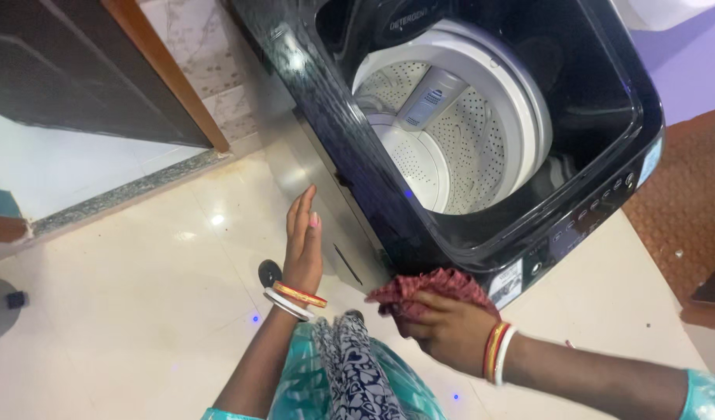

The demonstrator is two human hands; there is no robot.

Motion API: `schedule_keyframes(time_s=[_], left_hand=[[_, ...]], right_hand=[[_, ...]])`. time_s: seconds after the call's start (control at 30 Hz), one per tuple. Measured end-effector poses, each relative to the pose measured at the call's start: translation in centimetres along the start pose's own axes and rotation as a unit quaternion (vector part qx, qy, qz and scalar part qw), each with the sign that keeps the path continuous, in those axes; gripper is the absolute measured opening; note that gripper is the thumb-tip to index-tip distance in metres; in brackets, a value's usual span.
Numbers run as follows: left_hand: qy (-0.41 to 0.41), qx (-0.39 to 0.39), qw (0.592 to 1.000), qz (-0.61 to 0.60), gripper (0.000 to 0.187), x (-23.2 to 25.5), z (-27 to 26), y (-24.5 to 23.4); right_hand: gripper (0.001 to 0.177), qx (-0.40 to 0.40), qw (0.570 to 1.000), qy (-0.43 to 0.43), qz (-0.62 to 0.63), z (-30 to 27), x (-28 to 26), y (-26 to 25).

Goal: The person wipes the exterior lid and control panel of a washing machine with a cloth, then opens the lid and wipes around the inner rim and top of the wash tub.

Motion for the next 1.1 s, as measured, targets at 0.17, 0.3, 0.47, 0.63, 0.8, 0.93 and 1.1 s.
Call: schedule_keyframes(time_s=[0.17,0.3,0.47,0.63,0.8,0.93,1.1], left_hand=[[0.0,0.053,0.998,-0.029,0.061,0.0,-5.3,2.0],[-0.024,0.081,0.996,-0.034,0.064,-0.4,-5.1,2.9],[-0.088,0.182,0.975,-0.095,0.069,-1.8,-5.8,3.5],[-0.086,0.152,0.981,-0.088,0.07,-2.4,-8.7,3.7],[-0.057,0.092,0.992,-0.059,0.068,-1.3,-11.5,6.5],[0.003,0.043,0.999,-0.005,0.067,1.7,-13.3,9.7],[0.09,0.04,0.994,0.04,0.068,4.2,-14.2,11.8]], right_hand=[[0.036,0.199,0.979,0.035,-0.041,1.7,7.0,-8.5],[0.029,0.159,0.968,0.161,-0.105,8.9,8.6,-13.7],[0.04,-0.159,0.916,0.103,-0.353,15.1,2.5,-4.3],[0.031,-0.069,0.953,0.094,-0.28,7.9,-2.9,6.9],[0.033,0.383,0.881,-0.045,-0.275,-5.7,2.5,7.6],[0.071,0.316,0.935,-0.06,-0.149,-11.3,7.0,5.7],[0.045,0.549,0.797,0.233,-0.101,-3.5,1.0,7.8]])
Point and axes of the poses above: each hand's wrist, its own z-axis towards the middle knuckle, its own y-axis out of the palm, x = y × z, the point moved 2 cm from there along z, towards the middle knuckle, and after that the axes turned 5 degrees about -x, right-handed, at the moved point
